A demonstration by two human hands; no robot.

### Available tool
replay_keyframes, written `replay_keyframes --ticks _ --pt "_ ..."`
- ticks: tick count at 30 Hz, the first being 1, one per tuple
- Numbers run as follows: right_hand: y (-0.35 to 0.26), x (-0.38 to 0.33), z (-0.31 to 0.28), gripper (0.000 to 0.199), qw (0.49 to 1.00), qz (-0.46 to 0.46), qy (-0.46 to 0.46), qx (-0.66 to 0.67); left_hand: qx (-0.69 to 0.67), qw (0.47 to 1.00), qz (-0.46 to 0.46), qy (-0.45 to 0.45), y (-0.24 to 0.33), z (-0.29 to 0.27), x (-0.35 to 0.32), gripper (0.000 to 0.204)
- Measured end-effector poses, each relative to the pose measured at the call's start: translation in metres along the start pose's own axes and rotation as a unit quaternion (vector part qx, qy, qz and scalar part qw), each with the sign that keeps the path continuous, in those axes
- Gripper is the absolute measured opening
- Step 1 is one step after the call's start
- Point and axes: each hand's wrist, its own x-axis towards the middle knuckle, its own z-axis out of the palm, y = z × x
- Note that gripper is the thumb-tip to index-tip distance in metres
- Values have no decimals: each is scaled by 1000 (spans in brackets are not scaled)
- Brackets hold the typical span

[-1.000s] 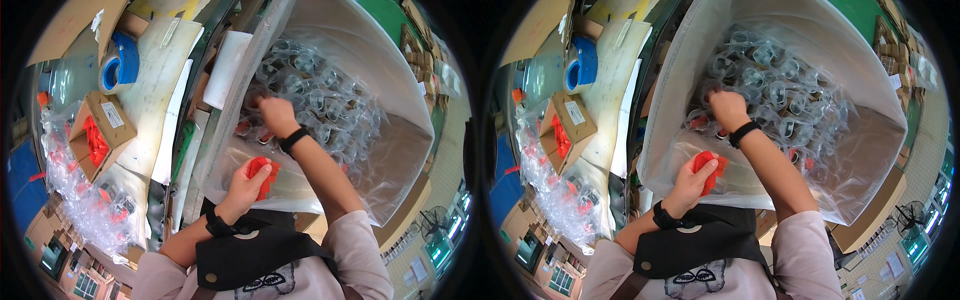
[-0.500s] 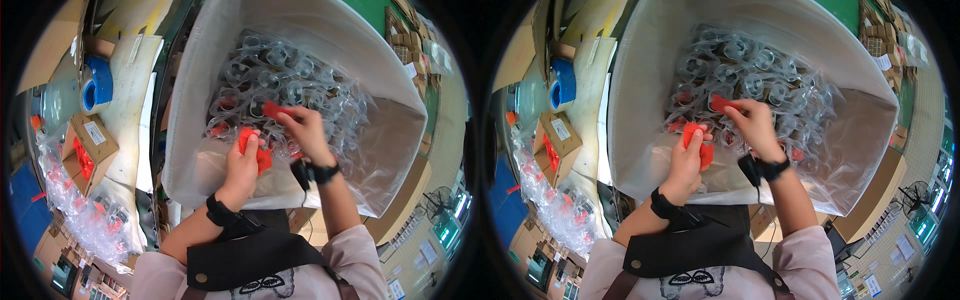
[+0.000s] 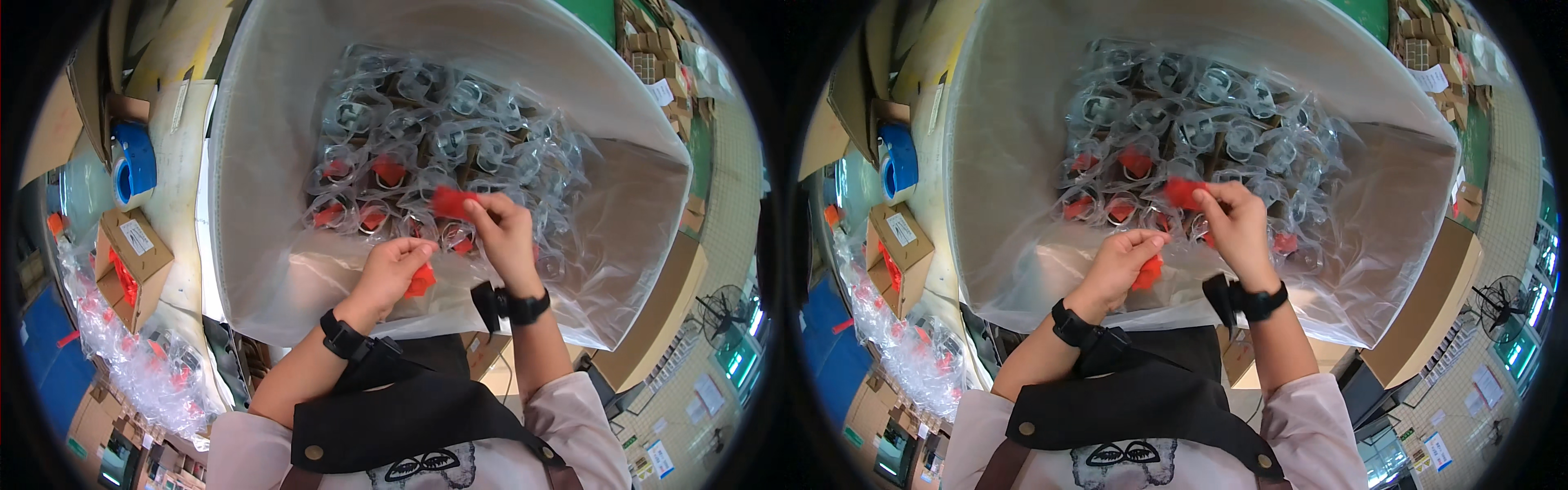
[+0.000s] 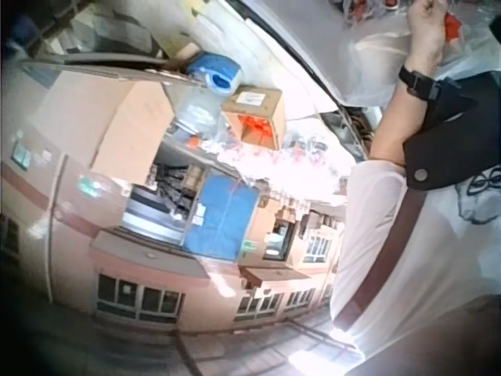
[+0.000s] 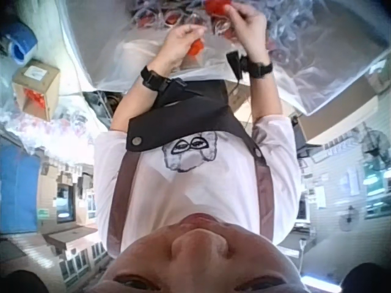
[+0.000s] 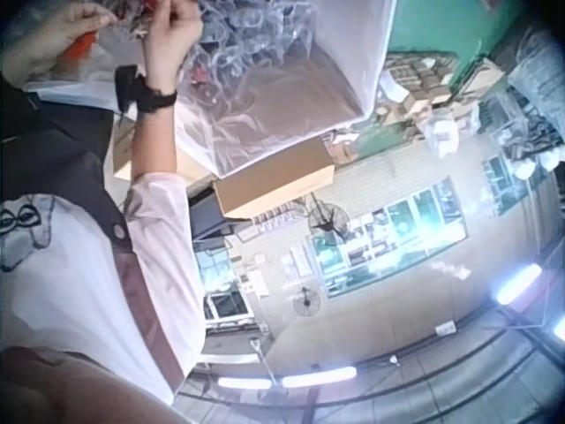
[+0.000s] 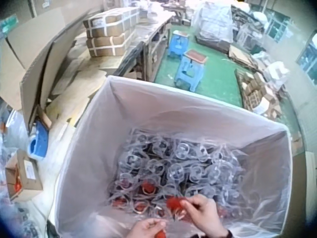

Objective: The person places red plastic pieces into small clear bags containing metal parts, then arranges the sealed bags into a cardboard box. They later add more red pieces to the bagged items and continue organizing them within the box.

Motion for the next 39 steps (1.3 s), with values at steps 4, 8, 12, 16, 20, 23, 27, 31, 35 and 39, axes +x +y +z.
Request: replay_keyframes --ticks 4,8,12,16,20,23,27,31,35,39 --pt "28 13 31 8 950 -107 71 -285 11 999 7 43 -6 -1 8 20" --pt "57 8 47 9 899 -73 -81 -425 -4 999 15 45 -9 1 8 20" --pt "53 3 45 14 895 -82 -91 -430 4 999 15 49 -12 -1 5 20" --pt "37 13 42 18 908 -68 -38 -412 6 999 17 50 -15 0 3 20" --pt "34 6 32 31 935 -117 10 -334 6 998 22 58 -19 2 2 22" --pt "35 -13 2 32 959 -112 64 -253 9 997 23 66 -20 1 -3 24" --pt "41 -16 -33 21 957 -29 129 -258 -4 999 14 41 -21 7 -3 27" --pt "73 -2 -39 20 956 -16 91 -277 -21 999 7 -45 -14 24 -5 26" --pt "34 -21 -39 19 988 18 99 -120 -51 995 14 -88 -19 29 -3 24" --pt "28 -10 -10 20 986 -121 -30 -108 16 998 6 -65 -35 29 6 22"
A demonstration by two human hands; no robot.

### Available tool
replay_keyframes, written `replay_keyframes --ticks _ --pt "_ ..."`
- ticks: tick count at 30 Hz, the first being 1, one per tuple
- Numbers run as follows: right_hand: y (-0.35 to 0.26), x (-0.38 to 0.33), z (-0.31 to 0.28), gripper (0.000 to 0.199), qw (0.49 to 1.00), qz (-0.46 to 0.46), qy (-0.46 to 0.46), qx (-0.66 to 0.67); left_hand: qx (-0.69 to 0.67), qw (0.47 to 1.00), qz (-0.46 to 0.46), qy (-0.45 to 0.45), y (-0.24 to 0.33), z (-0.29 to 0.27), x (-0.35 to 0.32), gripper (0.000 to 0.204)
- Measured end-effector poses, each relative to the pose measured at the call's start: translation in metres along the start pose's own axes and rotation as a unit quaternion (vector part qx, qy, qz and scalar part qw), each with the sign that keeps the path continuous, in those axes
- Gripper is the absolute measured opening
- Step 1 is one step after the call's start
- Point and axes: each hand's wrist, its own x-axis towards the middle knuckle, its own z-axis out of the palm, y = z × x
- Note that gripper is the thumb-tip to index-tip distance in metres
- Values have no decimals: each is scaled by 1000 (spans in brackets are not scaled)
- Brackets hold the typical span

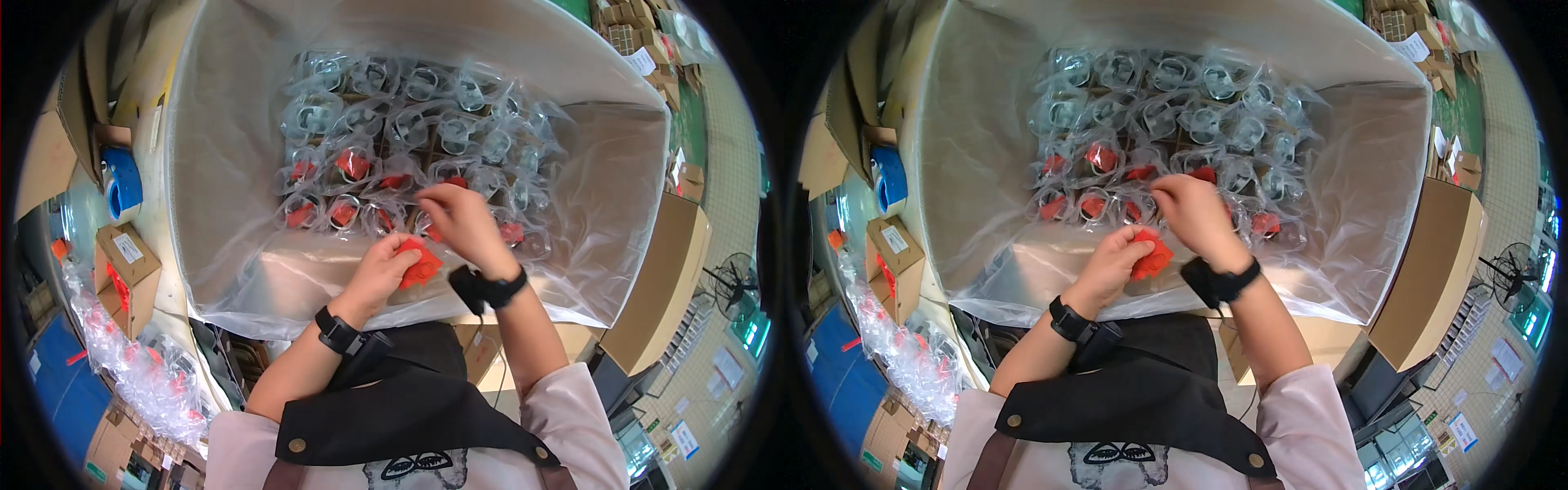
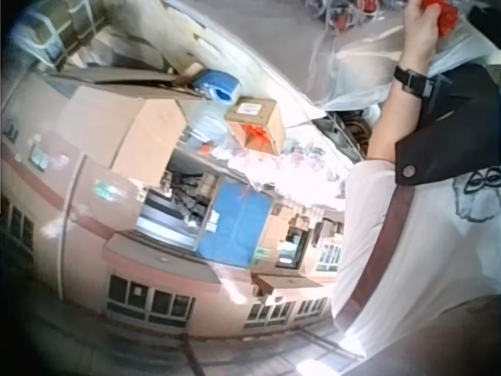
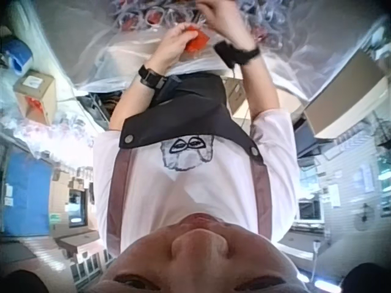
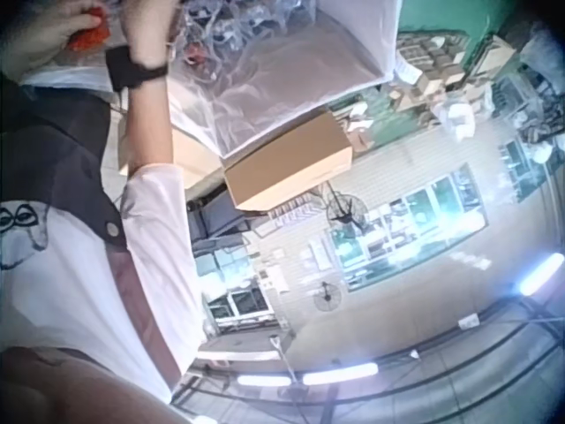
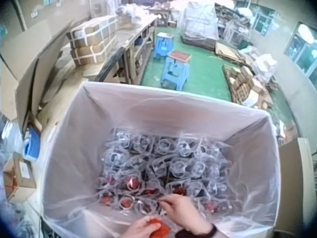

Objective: The person places red plastic pieces into small clear bags containing metal parts, then arranges the sealed bags into a cardboard box. They later add more red pieces to the bagged items and continue organizing them within the box.

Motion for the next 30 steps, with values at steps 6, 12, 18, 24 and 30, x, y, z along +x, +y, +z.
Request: replay_keyframes --ticks 6,12,18,24,30 --pt "35 66 80 18 926 20 -210 -312 -2 995 -24 92 0 0 -12 19" --pt "44 74 97 16 910 -49 -163 -379 -33 994 15 100 -1 -16 -19 21" --pt "12 36 33 16 974 -8 12 -227 -67 994 13 81 9 -12 -19 22" --pt "18 -28 -77 13 960 236 118 96 -45 998 8 44 7 -6 -9 26" --pt "80 -33 -73 15 943 220 186 -165 40 999 12 6 15 33 10 26"
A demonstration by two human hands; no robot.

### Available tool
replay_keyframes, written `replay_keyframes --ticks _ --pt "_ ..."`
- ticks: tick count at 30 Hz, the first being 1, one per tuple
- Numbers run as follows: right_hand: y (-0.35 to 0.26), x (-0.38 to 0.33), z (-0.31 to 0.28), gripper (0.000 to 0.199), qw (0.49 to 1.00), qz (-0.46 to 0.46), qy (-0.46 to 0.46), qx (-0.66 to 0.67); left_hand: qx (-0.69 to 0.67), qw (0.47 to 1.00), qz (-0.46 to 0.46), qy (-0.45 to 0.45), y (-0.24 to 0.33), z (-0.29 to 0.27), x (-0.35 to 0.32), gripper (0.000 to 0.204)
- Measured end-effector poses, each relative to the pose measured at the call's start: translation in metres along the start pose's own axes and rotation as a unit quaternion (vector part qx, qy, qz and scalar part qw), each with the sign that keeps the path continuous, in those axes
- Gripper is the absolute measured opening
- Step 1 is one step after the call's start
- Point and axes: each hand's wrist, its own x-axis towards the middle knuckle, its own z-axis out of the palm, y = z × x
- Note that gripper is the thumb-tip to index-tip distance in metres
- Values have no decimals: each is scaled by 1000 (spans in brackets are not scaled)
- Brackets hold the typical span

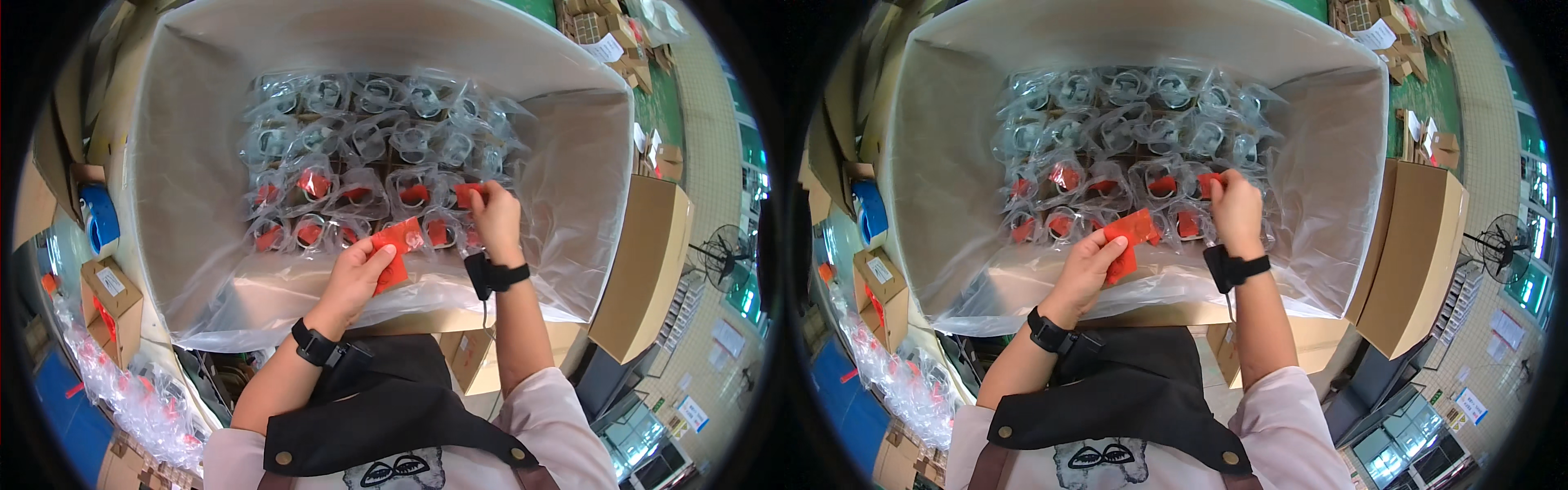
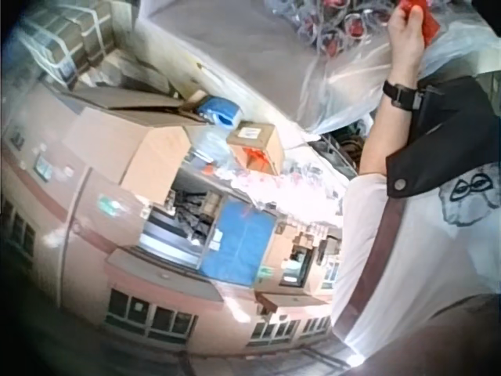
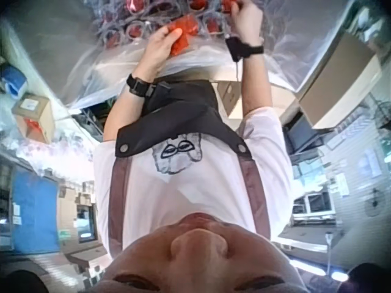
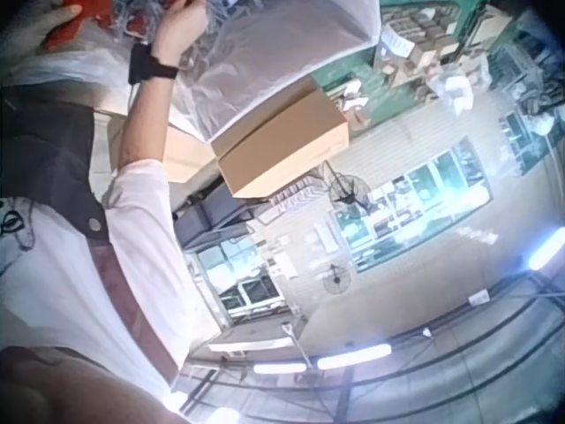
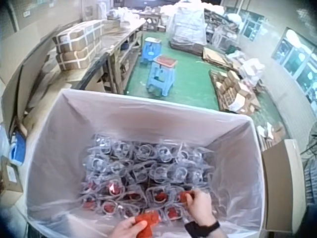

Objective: The person places red plastic pieces into small clear bags containing metal parts, then arranges the sealed bags into a cardboard box. They later add more red pieces to the bagged items and continue organizing them within the box.

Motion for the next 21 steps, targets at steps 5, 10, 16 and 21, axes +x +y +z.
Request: replay_keyframes --ticks 5,10,16,21 --pt "13 1 23 15 999 15 -12 -45 50 999 11 2 -5 17 16 25" --pt "7 -10 12 21 990 -28 -77 -111 115 993 15 -8 -14 28 33 23" --pt "12 -40 -28 27 942 16 -170 291 276 957 38 -79 -19 53 52 22" --pt "53 -35 -52 20 953 134 -99 253 301 947 92 -67 -31 74 68 20"
